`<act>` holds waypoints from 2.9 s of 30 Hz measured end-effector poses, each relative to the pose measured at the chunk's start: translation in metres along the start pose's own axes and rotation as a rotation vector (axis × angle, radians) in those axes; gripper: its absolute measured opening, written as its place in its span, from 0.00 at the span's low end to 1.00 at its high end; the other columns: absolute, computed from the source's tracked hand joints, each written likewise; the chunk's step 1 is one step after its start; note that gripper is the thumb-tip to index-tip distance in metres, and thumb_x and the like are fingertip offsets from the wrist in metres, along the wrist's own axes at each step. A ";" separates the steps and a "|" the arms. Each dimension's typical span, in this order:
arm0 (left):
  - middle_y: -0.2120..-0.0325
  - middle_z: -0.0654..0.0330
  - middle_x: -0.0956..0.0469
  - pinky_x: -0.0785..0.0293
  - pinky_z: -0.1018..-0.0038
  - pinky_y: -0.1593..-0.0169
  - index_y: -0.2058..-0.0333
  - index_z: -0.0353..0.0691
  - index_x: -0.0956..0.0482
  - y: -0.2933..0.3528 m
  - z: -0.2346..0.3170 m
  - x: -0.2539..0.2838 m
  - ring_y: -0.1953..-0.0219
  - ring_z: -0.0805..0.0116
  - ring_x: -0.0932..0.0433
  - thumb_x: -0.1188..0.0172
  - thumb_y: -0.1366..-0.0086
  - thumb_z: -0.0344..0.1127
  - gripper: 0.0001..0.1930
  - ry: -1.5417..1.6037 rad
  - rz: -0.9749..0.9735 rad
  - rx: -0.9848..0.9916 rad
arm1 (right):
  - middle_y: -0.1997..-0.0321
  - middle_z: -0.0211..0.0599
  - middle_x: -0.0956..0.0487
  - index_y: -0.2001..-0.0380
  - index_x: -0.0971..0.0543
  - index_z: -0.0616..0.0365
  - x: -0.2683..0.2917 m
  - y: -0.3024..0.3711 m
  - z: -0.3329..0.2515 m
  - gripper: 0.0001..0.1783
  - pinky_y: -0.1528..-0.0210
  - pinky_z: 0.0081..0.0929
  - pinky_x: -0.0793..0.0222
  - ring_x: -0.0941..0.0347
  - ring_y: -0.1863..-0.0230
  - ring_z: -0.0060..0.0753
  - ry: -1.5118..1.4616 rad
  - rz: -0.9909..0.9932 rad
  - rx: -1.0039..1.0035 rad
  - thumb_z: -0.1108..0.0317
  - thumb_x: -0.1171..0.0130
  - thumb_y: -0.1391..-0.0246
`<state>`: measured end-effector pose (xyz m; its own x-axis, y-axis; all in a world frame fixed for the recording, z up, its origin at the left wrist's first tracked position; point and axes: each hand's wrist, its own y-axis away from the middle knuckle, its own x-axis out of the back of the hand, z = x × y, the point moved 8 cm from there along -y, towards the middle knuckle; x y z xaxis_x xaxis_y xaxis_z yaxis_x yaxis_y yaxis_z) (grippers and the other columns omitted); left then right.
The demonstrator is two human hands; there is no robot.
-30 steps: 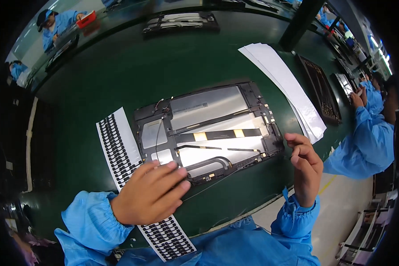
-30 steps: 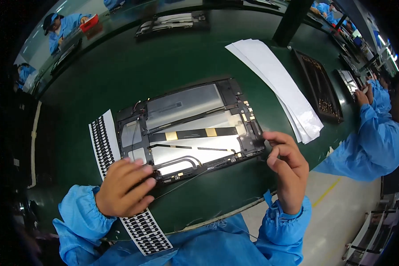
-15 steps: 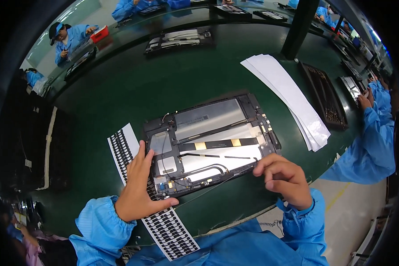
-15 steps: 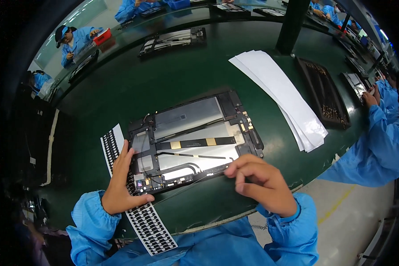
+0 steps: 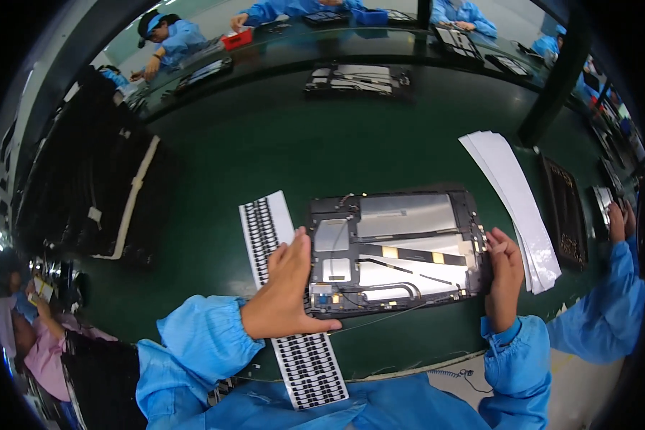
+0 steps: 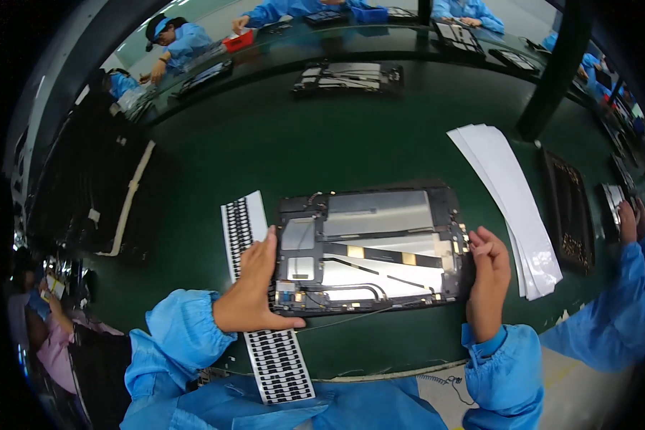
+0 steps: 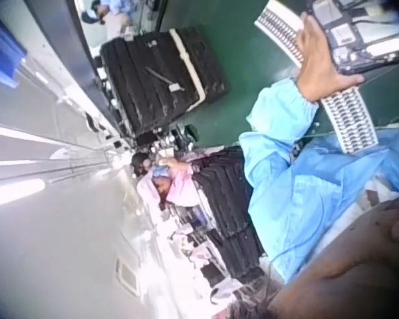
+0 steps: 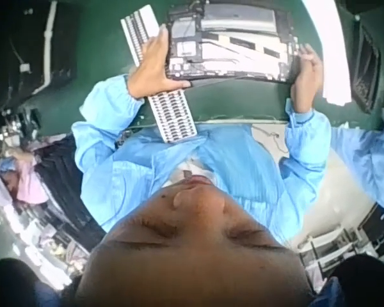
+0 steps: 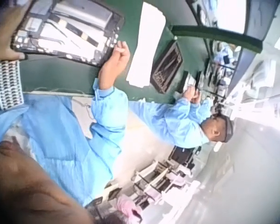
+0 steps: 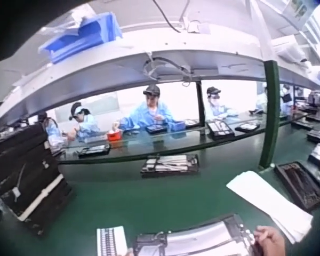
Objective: The person assembles internal components into a tablet housing by hand, connecting cable connectors and securing parts with adhesive strips.
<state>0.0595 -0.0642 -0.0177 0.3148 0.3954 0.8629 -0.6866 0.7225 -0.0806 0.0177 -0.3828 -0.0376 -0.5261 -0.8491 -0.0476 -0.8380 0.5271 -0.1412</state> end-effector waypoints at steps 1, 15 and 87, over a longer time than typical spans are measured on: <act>0.45 0.27 0.63 0.69 0.51 0.41 0.44 0.22 0.68 0.000 0.000 0.001 0.39 0.37 0.62 0.33 0.62 0.57 0.63 -0.007 0.018 -0.017 | 0.48 0.44 0.36 0.65 0.33 0.61 -0.002 -0.002 0.003 0.06 0.46 0.27 0.42 0.36 0.49 0.35 -0.015 -0.015 0.009 0.72 0.58 0.44; 0.44 0.29 0.73 0.61 0.50 0.42 0.43 0.35 0.54 0.040 0.043 0.114 0.40 0.32 0.68 0.32 0.59 0.45 0.50 -0.001 0.749 -0.113 | 0.66 0.40 0.26 0.65 0.34 0.61 -0.101 -0.102 -0.092 0.10 0.59 0.22 0.32 0.27 0.64 0.30 -0.337 0.045 0.224 0.65 0.54 0.44; 0.47 0.43 0.40 0.49 0.60 0.45 0.43 0.34 0.49 -0.173 -0.328 0.155 0.43 0.50 0.45 0.36 0.61 0.58 0.52 -0.092 0.554 0.542 | 0.64 0.52 0.26 0.71 0.30 0.62 -0.304 -0.254 0.063 0.10 0.59 0.36 0.36 0.30 0.63 0.52 0.320 -0.052 0.229 0.65 0.50 0.52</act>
<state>0.4421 0.0583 -0.0333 -0.2065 0.5521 0.8078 -0.9598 0.0462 -0.2769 0.3995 -0.2609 -0.0494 -0.5327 -0.8017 0.2713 -0.8298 0.4317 -0.3536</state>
